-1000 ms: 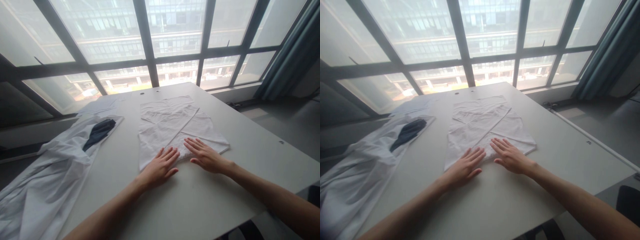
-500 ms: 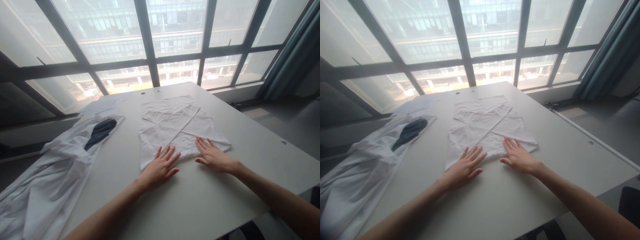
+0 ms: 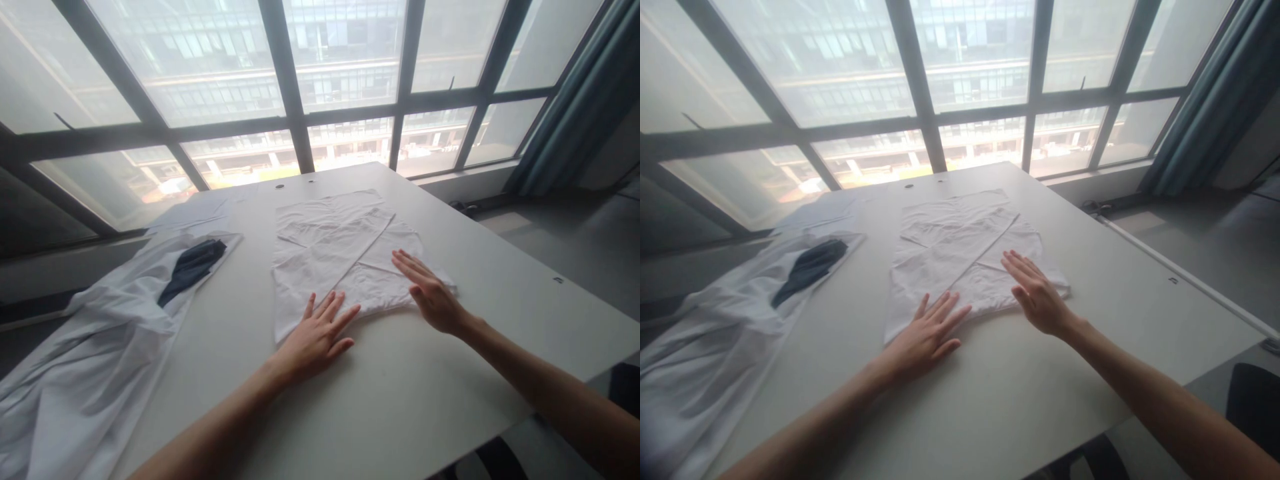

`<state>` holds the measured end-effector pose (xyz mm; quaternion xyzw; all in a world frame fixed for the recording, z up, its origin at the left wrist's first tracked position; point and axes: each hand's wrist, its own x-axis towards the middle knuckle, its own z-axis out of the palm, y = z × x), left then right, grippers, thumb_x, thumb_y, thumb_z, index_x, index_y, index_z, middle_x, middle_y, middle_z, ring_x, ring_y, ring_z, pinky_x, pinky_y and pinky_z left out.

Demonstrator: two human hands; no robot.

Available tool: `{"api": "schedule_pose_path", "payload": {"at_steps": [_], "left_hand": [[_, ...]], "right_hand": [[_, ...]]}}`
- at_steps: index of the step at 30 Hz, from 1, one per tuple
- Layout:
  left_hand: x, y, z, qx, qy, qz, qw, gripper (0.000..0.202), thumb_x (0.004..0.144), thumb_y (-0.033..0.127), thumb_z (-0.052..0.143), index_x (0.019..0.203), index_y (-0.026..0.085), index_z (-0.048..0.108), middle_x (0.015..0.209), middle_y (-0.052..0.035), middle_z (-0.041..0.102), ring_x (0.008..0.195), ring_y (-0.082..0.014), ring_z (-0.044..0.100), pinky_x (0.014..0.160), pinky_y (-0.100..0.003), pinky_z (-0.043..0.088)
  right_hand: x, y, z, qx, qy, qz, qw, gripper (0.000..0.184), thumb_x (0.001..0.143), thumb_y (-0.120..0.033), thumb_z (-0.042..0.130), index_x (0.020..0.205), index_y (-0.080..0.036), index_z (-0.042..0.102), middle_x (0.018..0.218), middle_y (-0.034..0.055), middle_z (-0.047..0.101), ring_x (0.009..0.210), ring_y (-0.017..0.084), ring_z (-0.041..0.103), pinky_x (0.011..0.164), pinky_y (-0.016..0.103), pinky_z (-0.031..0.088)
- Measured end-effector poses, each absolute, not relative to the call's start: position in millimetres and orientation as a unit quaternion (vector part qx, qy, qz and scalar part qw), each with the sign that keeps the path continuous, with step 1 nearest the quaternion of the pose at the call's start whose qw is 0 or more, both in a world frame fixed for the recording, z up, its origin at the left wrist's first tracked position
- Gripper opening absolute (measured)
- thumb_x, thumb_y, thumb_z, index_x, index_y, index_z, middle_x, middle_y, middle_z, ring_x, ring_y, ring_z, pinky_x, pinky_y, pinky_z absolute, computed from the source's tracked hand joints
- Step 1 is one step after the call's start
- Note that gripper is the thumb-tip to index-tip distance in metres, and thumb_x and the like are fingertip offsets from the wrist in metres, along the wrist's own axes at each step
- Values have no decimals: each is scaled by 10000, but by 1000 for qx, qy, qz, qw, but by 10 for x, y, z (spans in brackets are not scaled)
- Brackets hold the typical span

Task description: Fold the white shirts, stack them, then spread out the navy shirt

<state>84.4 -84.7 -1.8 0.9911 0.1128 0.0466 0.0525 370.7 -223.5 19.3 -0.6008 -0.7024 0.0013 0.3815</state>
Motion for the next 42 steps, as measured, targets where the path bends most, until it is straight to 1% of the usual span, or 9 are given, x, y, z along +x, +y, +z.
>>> {"api": "schedule_pose_path", "payload": {"at_steps": [3,8,11,16,19,23,27,35,42], "left_hand": [[841,-852,-16,991,110,49,51,611,1041,570,401,1608,375,283,1685,-103,227,1554,-340,180,1225,-639,96],[836,-834,-48,992,109,35,57,672,1036,592,389,1628,313,236,1686,-128,184,1563,-321,134,1231,-626,90],[833,-812,-47,987,124,49,91,597,1074,513,328,1623,286,263,1668,-103,254,1559,-274,175,1250,-592,70],[837,-788,-1,965,166,158,131,488,1095,296,285,1567,254,403,1547,-76,499,1508,-219,335,1268,-546,135],[845,-770,-28,969,142,168,112,449,1073,241,361,1497,285,503,1532,-65,521,1497,-227,360,1259,-568,154],[841,-738,-109,982,122,108,99,414,1064,299,433,1462,323,543,1561,-53,485,1518,-261,312,1243,-608,142],[812,-716,-134,984,129,81,94,462,1074,377,407,1532,351,453,1611,-43,407,1542,-275,237,1240,-612,124],[789,-732,-106,989,118,62,66,534,1090,385,323,1613,279,296,1665,-53,279,1566,-246,141,1265,-558,61],[803,-725,-139,990,127,37,46,574,1094,400,283,1630,203,229,1666,-100,246,1557,-229,180,1270,-497,109]], "right_hand": [[3642,-2245,100,-560,-779,98,264,603,1055,-536,334,1568,-230,418,1639,99,352,1537,275,268,1252,496,250],[3560,-2258,-130,-581,-793,135,123,805,1007,-579,469,1648,-238,120,1694,101,142,1570,291,96,1268,545,118],[3547,-2251,-152,-588,-788,128,129,765,1021,-565,442,1646,-240,143,1692,96,142,1568,290,99,1266,554,116],[3743,-2194,-44,-604,-753,115,236,520,1073,-376,347,1577,-258,397,1621,75,378,1527,257,290,1248,508,266],[3963,-2185,-17,-619,-741,92,242,531,1048,-342,428,1575,-298,393,1638,65,346,1542,273,236,1243,560,237],[4210,-2246,-26,-635,-747,97,174,646,956,-429,635,1557,-377,403,1674,57,251,1558,320,101,1218,661,119],[4356,-2301,-1,-648,-736,113,163,674,907,-473,695,1529,-391,448,1673,69,253,1553,349,94,1190,704,103],[4171,-2239,95,-611,-715,27,338,476,1051,-329,407,1512,-252,500,1560,106,485,1481,266,393,1212,523,345],[3658,-2181,-39,-569,-797,103,173,579,1057,-399,411,1602,-221,333,1646,114,334,1542,266,251,1254,538,220]]}}
